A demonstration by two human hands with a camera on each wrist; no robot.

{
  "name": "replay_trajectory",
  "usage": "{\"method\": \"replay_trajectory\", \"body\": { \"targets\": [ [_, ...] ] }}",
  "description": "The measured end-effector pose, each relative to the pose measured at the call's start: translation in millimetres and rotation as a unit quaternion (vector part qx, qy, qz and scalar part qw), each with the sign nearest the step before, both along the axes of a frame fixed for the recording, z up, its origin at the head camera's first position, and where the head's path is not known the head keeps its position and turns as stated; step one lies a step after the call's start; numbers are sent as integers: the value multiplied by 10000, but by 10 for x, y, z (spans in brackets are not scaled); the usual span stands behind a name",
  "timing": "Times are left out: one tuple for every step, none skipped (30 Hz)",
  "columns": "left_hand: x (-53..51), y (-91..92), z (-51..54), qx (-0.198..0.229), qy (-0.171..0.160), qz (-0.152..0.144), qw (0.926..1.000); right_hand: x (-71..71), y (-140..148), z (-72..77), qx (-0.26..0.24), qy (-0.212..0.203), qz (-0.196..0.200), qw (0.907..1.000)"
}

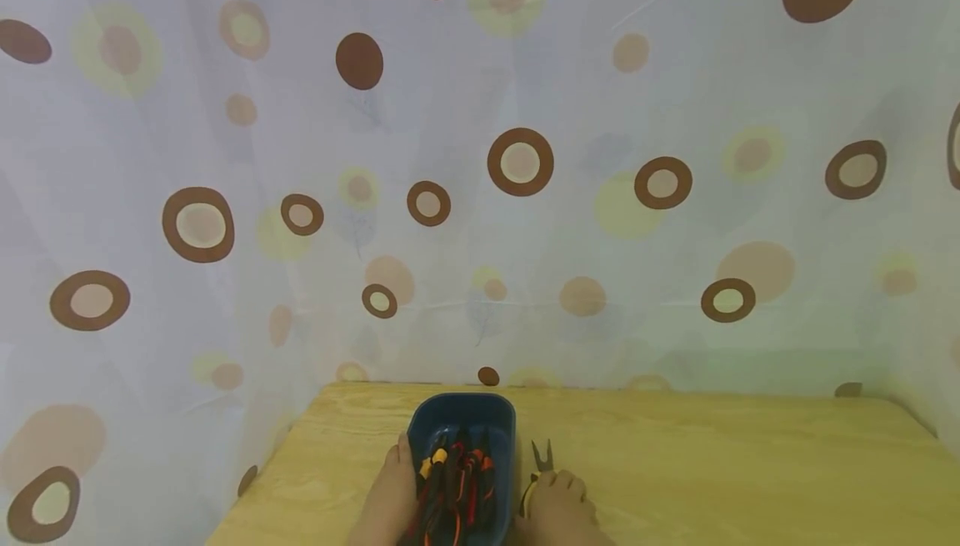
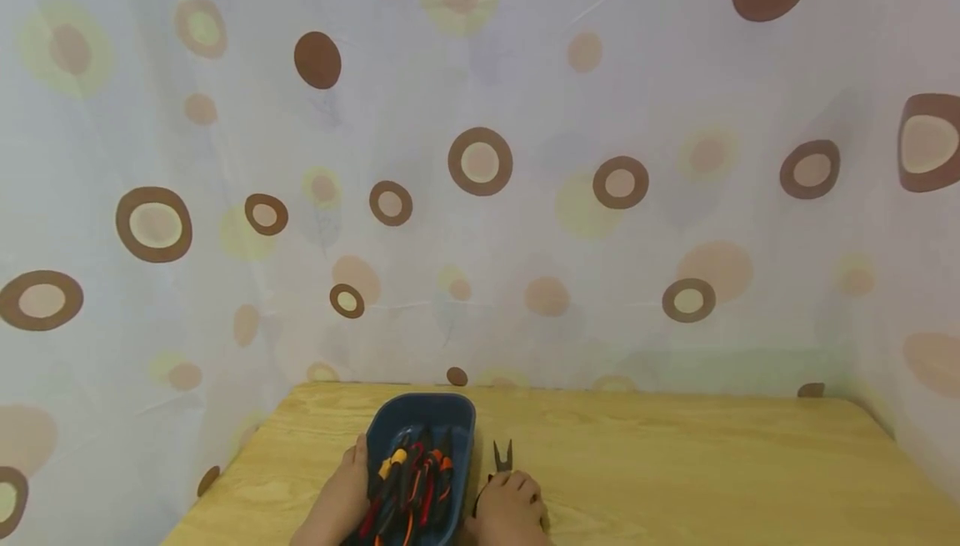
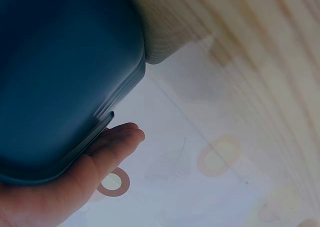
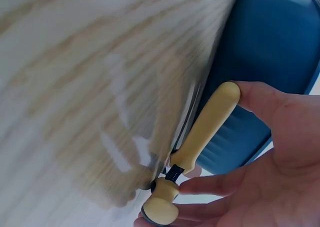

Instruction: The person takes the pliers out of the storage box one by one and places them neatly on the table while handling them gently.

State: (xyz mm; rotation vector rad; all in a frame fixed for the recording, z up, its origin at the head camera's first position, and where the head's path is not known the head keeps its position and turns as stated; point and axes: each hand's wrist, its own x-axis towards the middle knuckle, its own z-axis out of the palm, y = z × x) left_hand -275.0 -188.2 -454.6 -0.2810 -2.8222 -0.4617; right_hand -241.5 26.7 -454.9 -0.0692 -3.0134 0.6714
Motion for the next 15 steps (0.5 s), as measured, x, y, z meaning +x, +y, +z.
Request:
{"method": "replay_trajectory", "body": {
  "targets": [
    [3,4,5,13,21,4,10000,-2,18,8,-64,-34,71,9999],
    [4,7,7,26,45,6,10000,-5,36,13,-156,-93,147,9997],
    [5,5,6,6,80,3,10000,-9,52,15,-230,-113,203,9995],
    [6,3,5,-24,119,-6,9999,-12,65,13,-299,-130,257,9991],
    [4,4,5,-50,164,-4,9999,-17,77,9,-345,-127,314,9988],
    [2,3,5,-93,203,-2,9997,-19,87,4,-395,-88,356,9985],
    [0,2,3,-99,221,3,9997,-19,96,1,-414,-42,397,9983],
    [-2,-1,1,-110,228,-3,9997,-19,103,-2,-441,-21,441,9981],
    [0,-2,3,-122,221,-6,9997,-15,107,-1,-448,13,473,9979],
    [3,-3,4,-103,198,-18,9998,-12,110,-3,-457,22,492,9977],
    [4,-3,6,-82,182,-32,9998,-8,112,-1,-461,34,506,9976],
    [5,-5,-1,-42,179,-51,9998,-6,113,-1,-471,25,501,9976],
    [6,-6,-7,5,163,-64,9998,-2,114,1,-438,14,509,9977],
    [3,-7,-15,35,152,-75,9998,0,113,-1,-405,-2,511,9979],
    [-9,-15,-41,-32,240,-106,9997,4,113,1,-362,-7,511,9980]
  ]
}}
